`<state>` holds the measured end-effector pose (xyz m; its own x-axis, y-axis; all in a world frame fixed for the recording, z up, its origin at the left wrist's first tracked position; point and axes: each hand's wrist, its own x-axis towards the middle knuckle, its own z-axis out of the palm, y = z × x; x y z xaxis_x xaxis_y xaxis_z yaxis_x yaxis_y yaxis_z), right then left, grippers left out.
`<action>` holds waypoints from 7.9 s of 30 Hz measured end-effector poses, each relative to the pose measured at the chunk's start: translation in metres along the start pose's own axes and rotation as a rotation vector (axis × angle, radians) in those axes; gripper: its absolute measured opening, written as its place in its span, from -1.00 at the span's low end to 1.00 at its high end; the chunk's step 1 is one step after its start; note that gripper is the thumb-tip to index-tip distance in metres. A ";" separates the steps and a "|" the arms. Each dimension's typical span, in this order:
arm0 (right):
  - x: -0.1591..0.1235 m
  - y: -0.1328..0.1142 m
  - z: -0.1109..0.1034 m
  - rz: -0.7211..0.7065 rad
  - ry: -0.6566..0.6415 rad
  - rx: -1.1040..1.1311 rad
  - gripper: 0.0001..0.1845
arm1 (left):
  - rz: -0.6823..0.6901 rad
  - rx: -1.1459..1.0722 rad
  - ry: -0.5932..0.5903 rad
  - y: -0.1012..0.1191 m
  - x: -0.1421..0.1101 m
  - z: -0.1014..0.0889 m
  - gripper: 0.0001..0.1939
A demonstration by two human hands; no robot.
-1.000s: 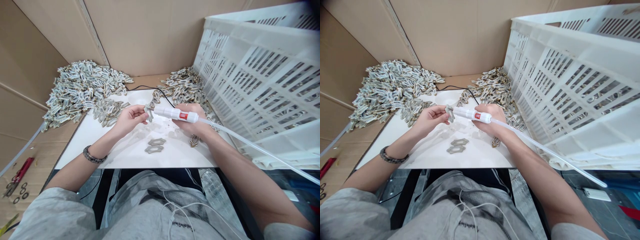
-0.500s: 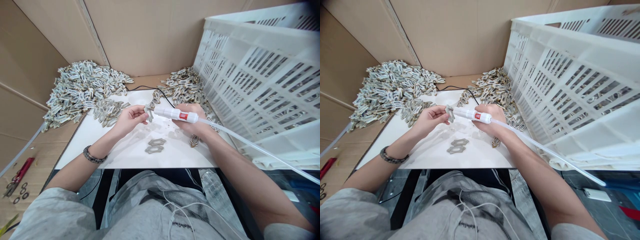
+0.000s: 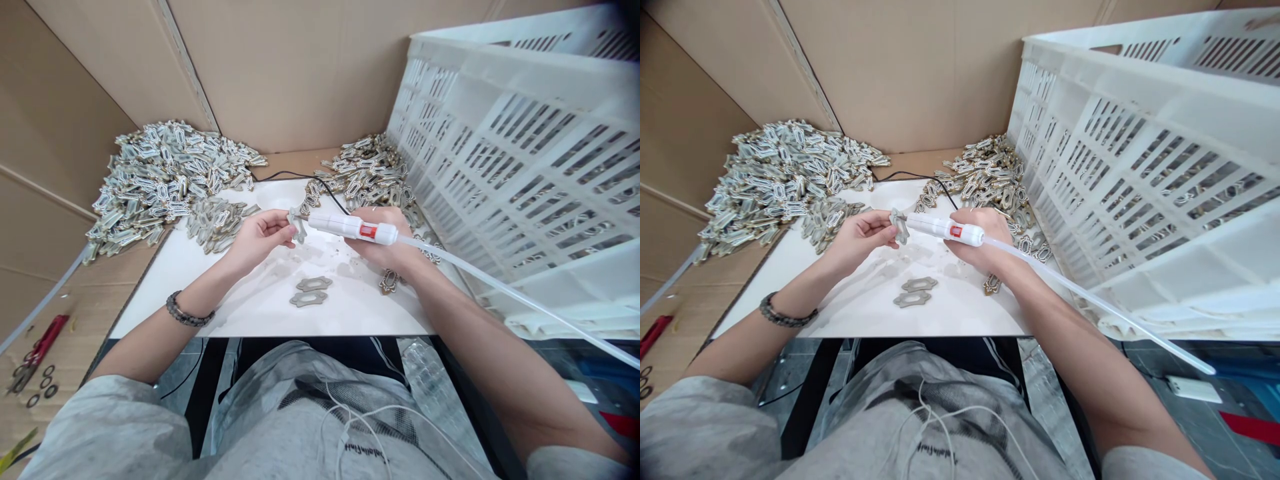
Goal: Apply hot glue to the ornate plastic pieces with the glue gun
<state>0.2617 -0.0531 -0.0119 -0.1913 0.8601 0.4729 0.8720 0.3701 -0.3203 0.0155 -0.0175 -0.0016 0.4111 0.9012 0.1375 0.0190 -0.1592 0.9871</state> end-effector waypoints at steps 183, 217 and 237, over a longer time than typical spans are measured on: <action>0.000 -0.002 -0.005 -0.012 -0.018 -0.041 -0.80 | 0.339 0.952 -0.261 -0.009 -0.026 0.023 -0.94; 0.000 -0.004 -0.005 -0.012 -0.058 -0.106 -0.80 | 0.594 1.083 -0.473 -0.019 -0.019 0.014 -0.73; 0.000 -0.004 -0.005 -0.013 -0.041 -0.097 -0.80 | 0.425 1.069 -0.462 -0.004 -0.018 0.014 -0.86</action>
<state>0.2606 -0.0564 -0.0064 -0.2196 0.8698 0.4418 0.9084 0.3474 -0.2326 0.0209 -0.0386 -0.0092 0.8450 0.5056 0.1743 0.4502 -0.8484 0.2785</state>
